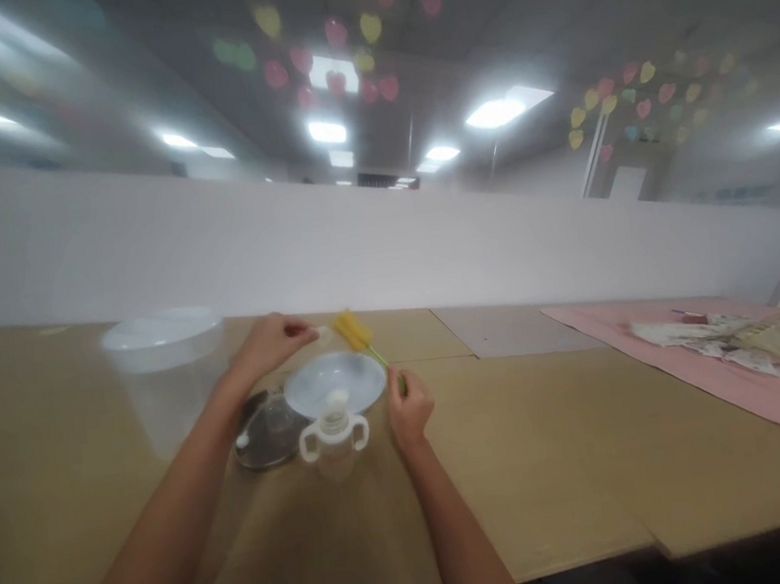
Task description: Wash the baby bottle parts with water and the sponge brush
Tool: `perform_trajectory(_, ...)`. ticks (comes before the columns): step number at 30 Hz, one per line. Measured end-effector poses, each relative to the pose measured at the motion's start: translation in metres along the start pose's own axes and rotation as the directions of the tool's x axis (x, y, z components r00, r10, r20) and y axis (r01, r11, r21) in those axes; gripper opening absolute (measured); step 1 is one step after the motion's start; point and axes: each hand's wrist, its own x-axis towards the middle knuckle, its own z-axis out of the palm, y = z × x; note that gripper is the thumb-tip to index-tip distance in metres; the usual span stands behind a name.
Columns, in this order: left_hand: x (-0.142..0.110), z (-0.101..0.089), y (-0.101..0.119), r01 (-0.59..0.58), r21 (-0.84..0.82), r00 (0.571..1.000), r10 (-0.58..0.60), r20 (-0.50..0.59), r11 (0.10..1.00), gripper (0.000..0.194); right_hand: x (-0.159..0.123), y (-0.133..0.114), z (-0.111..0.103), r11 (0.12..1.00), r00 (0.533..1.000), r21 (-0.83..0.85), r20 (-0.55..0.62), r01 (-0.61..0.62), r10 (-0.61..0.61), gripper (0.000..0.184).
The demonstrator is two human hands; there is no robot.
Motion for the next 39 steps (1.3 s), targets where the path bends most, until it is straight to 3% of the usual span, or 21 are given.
perform_trajectory(10,-0.002,-0.001,0.003,-0.005,0.087,1.000,0.003,0.017,0.996,0.031,0.000,0.001,0.002,0.995,0.995,0.027,0.024,0.093,-0.094,0.042)
perform_trajectory(16,0.000,0.002,-0.002,0.006,0.136,1.000,-0.006,0.003,0.991,0.028,0.005,0.004,0.000,0.999,0.998,-0.039,-0.062,0.026,-0.029,0.043)
perform_trajectory(22,-0.001,0.002,-0.002,0.007,0.196,1.000,-0.003,-0.021,0.981,0.024,0.005,0.004,0.000,0.989,0.990,-0.048,-0.013,0.138,-0.139,0.041)
perform_trajectory(29,0.001,0.002,-0.005,0.002,0.212,1.000,0.000,-0.011,0.977,0.023,0.006,0.003,0.001,0.995,0.997,-0.063,-0.017,0.072,-0.073,0.044)
perform_trajectory(35,-0.003,-0.003,-0.011,-0.016,0.389,0.983,-0.056,0.174,0.921,0.028,0.005,0.005,0.003,0.984,0.997,-0.160,0.022,0.077,-0.074,0.044)
perform_trajectory(37,-0.003,-0.003,-0.018,0.036,0.443,0.939,-0.182,0.292,0.896,0.026,0.005,0.007,0.004,0.983,0.999,-0.179,0.015,0.050,-0.048,0.044)
perform_trajectory(39,-0.003,0.001,-0.027,0.104,0.467,0.851,-0.322,0.416,0.878,0.024,0.005,0.008,0.005,0.981,0.999,-0.192,0.016,0.039,-0.036,0.044)
